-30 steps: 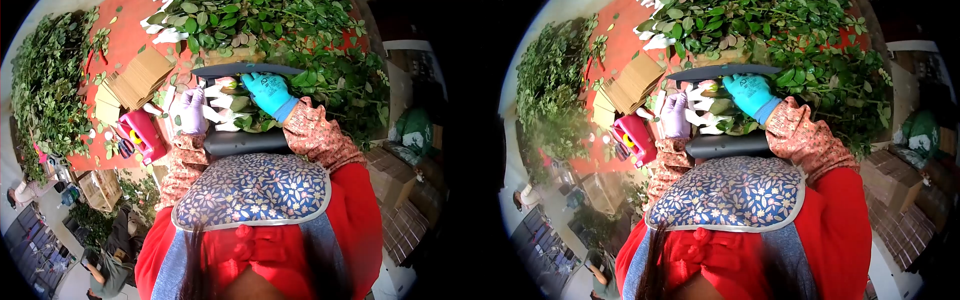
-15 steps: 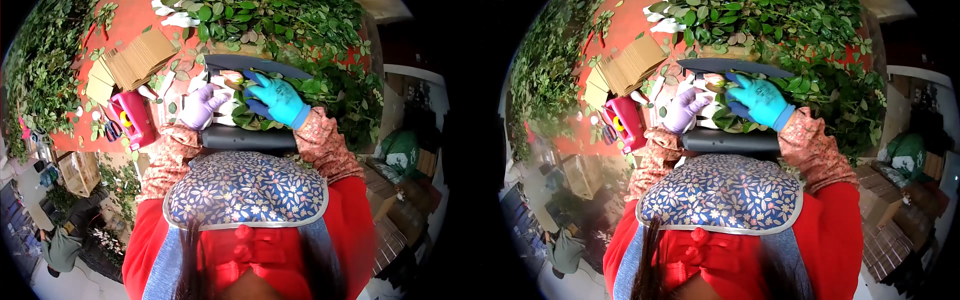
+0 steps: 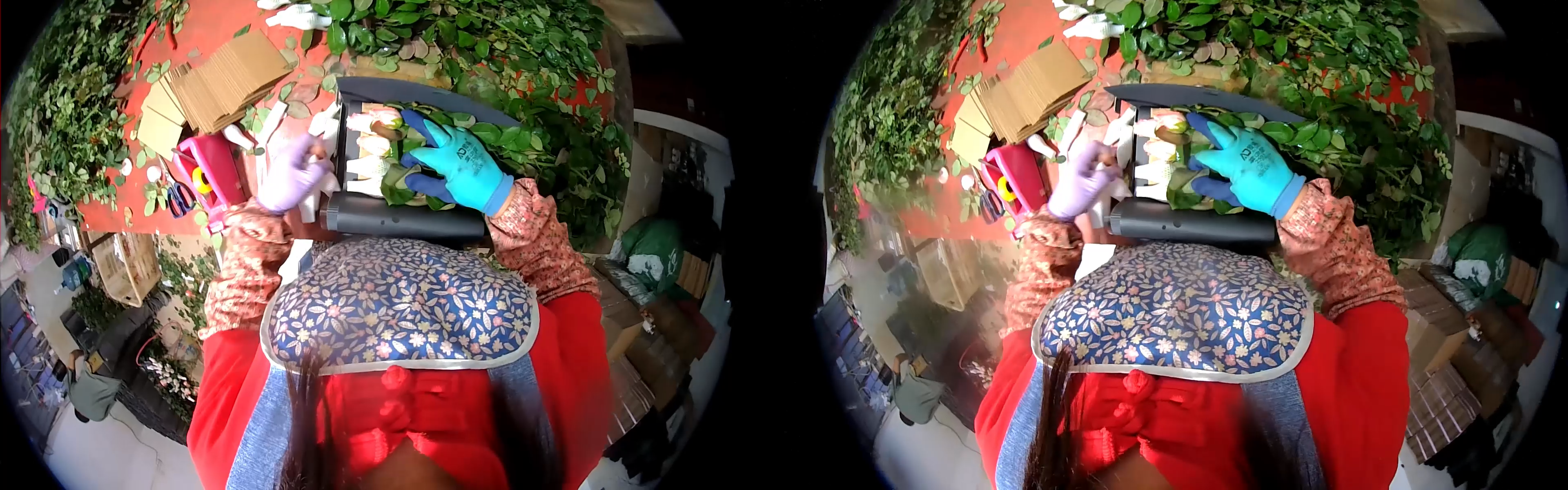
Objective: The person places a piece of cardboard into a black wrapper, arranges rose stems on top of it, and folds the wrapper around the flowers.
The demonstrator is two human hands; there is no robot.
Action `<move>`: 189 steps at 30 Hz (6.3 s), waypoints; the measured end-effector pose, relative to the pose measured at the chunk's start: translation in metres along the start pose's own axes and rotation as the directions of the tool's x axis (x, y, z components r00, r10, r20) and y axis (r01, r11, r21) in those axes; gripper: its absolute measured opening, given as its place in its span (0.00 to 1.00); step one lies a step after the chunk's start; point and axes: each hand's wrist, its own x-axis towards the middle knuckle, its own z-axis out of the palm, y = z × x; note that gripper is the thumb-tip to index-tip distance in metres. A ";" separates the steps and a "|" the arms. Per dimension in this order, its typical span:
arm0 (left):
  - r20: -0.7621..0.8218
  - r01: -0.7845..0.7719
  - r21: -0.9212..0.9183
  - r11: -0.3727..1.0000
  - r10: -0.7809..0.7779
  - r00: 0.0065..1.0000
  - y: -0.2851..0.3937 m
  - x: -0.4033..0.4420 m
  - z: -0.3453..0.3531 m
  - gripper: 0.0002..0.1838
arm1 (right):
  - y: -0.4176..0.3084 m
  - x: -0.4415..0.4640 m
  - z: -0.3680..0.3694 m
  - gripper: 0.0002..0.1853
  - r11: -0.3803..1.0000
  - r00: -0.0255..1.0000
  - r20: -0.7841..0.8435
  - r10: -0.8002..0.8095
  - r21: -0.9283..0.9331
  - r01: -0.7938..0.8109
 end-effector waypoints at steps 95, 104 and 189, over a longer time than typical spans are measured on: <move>-0.009 0.303 0.889 0.342 -0.650 0.760 -0.043 -0.147 -0.046 0.18 | -0.015 0.012 0.034 0.07 0.963 0.902 0.416 0.117 -0.268 -0.001; 0.385 -0.449 0.162 0.879 0.363 0.849 0.049 -0.022 -0.002 0.15 | -0.015 0.009 0.030 0.10 0.960 0.912 0.392 0.118 -0.279 -0.004; 0.195 -0.335 0.653 0.679 0.277 0.941 0.086 0.011 0.053 0.22 | -0.001 0.001 -0.008 0.09 0.928 0.912 -0.280 0.301 -0.135 -0.348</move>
